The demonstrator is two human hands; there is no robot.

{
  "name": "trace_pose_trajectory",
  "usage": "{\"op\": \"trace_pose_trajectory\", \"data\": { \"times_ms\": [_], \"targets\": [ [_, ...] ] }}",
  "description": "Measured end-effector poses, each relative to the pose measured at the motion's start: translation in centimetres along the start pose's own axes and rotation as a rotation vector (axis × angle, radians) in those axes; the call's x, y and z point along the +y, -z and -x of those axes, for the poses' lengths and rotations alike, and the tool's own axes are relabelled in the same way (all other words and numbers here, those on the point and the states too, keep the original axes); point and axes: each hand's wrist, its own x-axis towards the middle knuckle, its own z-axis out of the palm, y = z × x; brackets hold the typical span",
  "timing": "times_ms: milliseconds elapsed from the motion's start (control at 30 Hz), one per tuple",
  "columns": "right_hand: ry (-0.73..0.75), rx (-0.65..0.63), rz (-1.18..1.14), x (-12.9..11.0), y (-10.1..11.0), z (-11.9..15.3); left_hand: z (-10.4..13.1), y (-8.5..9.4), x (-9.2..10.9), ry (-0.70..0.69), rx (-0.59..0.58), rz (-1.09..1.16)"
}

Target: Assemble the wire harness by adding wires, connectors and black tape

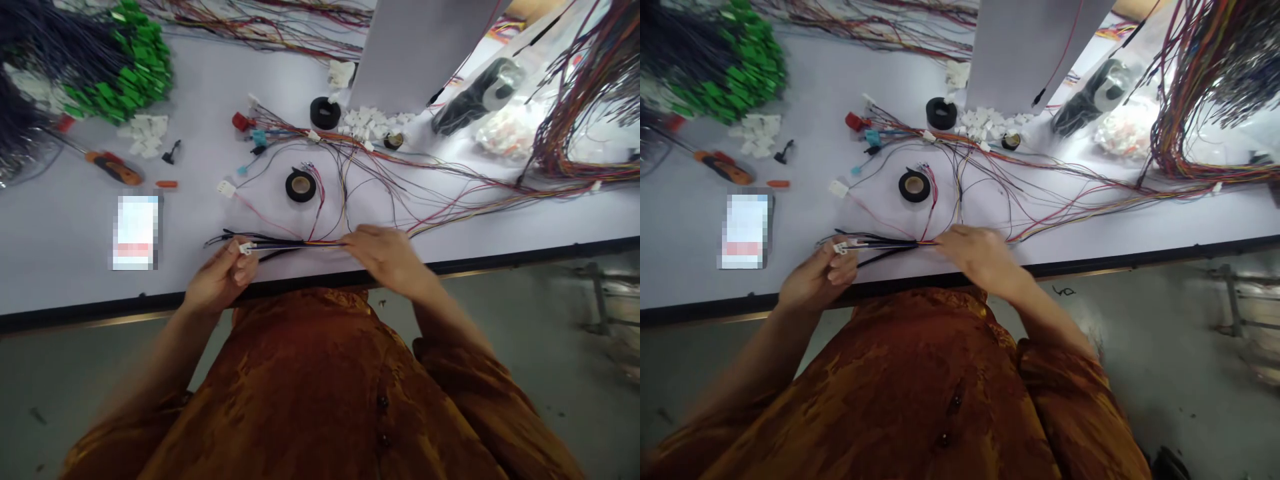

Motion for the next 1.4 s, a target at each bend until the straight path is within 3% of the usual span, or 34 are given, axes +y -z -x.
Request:
{"op": "trace_pose_trajectory", "data": {
  "times_ms": [100, 167, 267, 300, 367, 467, 567, 667, 733, 800, 867, 967, 1033, 1200, 1333, 1400],
  "targets": [
    [-0.131, 0.152, 0.169, 1.5, 4.4, 3.1, -0.2, 1.4, 0.2, -0.07, 0.075, 0.021],
    [-0.171, -0.01, 0.076, 2.4, 5.1, 5.1, -0.1, 2.6, -0.1, -0.126, 0.13, -0.061],
    [-0.231, -0.402, -0.073, 4.1, 3.4, 7.4, -0.1, 3.8, -0.7, -0.11, 0.194, -0.196],
    [-0.275, -0.439, -0.07, 4.6, 2.5, 7.8, -0.2, 4.0, -1.0, -0.085, 0.206, -0.222],
    [-0.353, -0.354, -0.061, 5.3, 1.0, 7.8, -0.4, 3.8, -1.5, -0.049, 0.215, -0.256],
    [-0.321, -0.162, -0.193, 5.1, -0.7, 5.3, -1.2, 2.6, -2.5, -0.037, 0.187, -0.312],
    [-0.238, -0.1, -0.364, 3.3, -3.0, 0.7, -2.1, 0.7, -3.6, -0.047, 0.093, -0.423],
    [-0.194, -0.163, -0.535, 1.0, -6.4, -3.7, -2.5, -1.0, -4.0, -0.158, 0.011, -0.586],
    [-0.207, -0.277, -0.659, -0.1, -8.2, -5.6, -2.7, -1.6, -3.9, -0.306, 0.052, -0.696],
    [-0.236, -0.319, -0.717, -0.5, -9.3, -6.7, -2.7, -1.5, -3.6, -0.456, 0.153, -0.776],
    [-0.201, -0.319, -0.726, -0.3, -9.5, -7.2, -2.7, -0.9, -3.5, -0.502, 0.21, -0.785],
    [-0.12, -0.386, -0.67, 0.6, -9.2, -7.2, -2.8, 0.4, -3.6, -0.36, 0.135, -0.744],
    [-0.154, -0.411, -0.61, 1.2, -8.9, -6.8, -3.0, 1.2, -3.9, -0.271, 0.067, -0.77],
    [-0.206, -0.339, -0.595, 3.2, -8.3, -5.0, -3.6, 1.9, -3.8, -0.248, 0.069, -0.829],
    [-0.326, -0.013, -0.558, 5.9, -6.7, -3.0, -3.9, 1.6, -3.5, -0.316, 0.1, -0.809],
    [-0.42, 0.072, -0.46, 7.4, -6.0, -1.8, -3.9, 1.2, -3.8, -0.336, 0.098, -0.843]
  ]
}}
